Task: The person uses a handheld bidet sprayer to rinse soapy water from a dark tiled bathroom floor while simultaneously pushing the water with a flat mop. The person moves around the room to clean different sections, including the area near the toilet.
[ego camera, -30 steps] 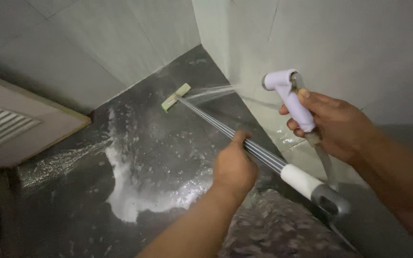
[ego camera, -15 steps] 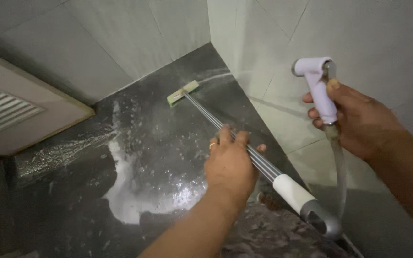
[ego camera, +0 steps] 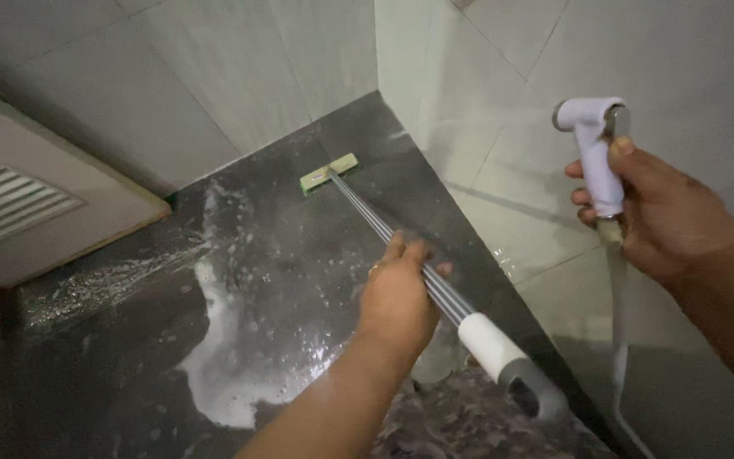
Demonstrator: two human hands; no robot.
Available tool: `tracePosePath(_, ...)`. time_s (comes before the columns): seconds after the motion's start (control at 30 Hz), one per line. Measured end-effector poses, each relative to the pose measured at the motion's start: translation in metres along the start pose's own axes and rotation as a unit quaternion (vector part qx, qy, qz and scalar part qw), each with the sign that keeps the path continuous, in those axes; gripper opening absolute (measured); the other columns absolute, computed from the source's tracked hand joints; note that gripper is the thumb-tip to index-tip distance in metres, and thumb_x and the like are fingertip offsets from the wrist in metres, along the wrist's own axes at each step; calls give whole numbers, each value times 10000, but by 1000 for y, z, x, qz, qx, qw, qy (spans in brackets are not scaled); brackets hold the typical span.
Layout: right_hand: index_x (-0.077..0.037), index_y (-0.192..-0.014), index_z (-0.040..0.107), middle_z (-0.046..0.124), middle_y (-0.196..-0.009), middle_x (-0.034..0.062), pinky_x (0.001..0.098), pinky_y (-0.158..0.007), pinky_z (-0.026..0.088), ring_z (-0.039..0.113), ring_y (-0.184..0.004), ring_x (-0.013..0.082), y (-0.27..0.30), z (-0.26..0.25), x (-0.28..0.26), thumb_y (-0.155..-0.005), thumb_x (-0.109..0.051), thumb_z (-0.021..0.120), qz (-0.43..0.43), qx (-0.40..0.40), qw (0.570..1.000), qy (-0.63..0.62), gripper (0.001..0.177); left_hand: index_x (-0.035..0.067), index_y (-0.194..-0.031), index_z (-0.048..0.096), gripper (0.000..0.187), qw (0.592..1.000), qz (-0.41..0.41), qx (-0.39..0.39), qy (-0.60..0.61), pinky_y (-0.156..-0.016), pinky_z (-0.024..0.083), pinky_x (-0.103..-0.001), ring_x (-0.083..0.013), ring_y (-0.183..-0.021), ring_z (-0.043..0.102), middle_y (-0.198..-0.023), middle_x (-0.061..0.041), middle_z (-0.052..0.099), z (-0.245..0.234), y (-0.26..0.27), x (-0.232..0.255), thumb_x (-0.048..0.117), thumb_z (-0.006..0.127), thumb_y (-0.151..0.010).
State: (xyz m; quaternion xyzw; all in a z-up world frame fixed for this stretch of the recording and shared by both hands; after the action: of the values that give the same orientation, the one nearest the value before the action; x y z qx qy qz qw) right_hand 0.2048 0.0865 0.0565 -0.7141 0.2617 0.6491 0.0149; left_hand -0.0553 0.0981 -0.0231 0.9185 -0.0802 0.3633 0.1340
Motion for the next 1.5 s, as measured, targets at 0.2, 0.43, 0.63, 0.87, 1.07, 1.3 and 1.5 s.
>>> tracePosePath(0.2,36,-1573,409,631,-1164,140,333,-746,512,553,-885,173,5,11,-8,-1153,-349,315,-1,-23,1000,-13,577,166,-1186,727,269,1000,7,4,0,-1097,530,-455,-438,-1315,600,-1598,-197,476,-19,8,-8,272,749,-940)
tracePosePath(0.43,18,-1566,401,649,-1154,153,342,-739,525,549,-858,182,11,20,-12,-1139,-349,280,46,-8,999,28,576,134,-1078,739,271,999,0,50,-2,-1060,498,-533,-444,-1279,596,-1430,-151,617,-44,2,-2,363,760,-936)
tracePosePath(0.63,8,-1553,423,649,-1133,159,340,-737,525,554,-858,185,13,24,-14,-1130,-371,303,61,-40,997,32,581,60,-976,734,266,984,84,129,89,-1008,536,-508,-384,-1289,642,-1151,-171,754,-43,-2,-17,325,745,-948)
tracePosePath(0.87,109,-1453,550,609,-1078,171,347,-755,512,542,-866,195,11,22,1,-1153,-400,323,75,-65,993,67,633,29,-891,699,401,997,51,41,51,-832,609,-448,-318,-853,773,-921,-156,765,-78,16,-4,424,727,-955)
tracePosePath(1.07,9,-1445,511,638,-1100,122,347,-762,519,536,-856,177,10,28,5,-1122,-388,307,80,-61,995,26,550,106,-1138,714,372,993,115,-2,30,-829,600,-449,-301,-900,746,-1057,-153,765,-75,21,-1,448,702,-992)
tracePosePath(1.3,116,-1438,579,606,-1038,182,351,-770,529,545,-845,201,11,25,11,-1156,-415,328,88,-48,993,55,651,388,-1580,369,678,802,-254,-63,537,-813,675,-468,-434,-1028,743,-1495,-246,536,-81,-9,-85,396,598,-942)
tracePosePath(1.5,26,-1444,500,647,-1105,133,348,-750,520,556,-856,168,11,27,11,-1114,-378,373,99,-58,993,-25,537,172,-1717,230,1027,688,-162,-231,668,-824,684,-372,-351,-1052,764,-1470,-269,634,-118,21,-115,-18,564,-764)
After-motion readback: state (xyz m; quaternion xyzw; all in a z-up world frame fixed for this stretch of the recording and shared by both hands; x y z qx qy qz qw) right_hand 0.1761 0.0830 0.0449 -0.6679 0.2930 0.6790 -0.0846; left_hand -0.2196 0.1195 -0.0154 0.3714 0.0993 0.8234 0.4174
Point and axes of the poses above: each hand's wrist, its own y-axis away from the middle knuckle, its own z-axis out of the palm, x = y × z, the point moved 2 cm from there along -y, towards the middle knuckle
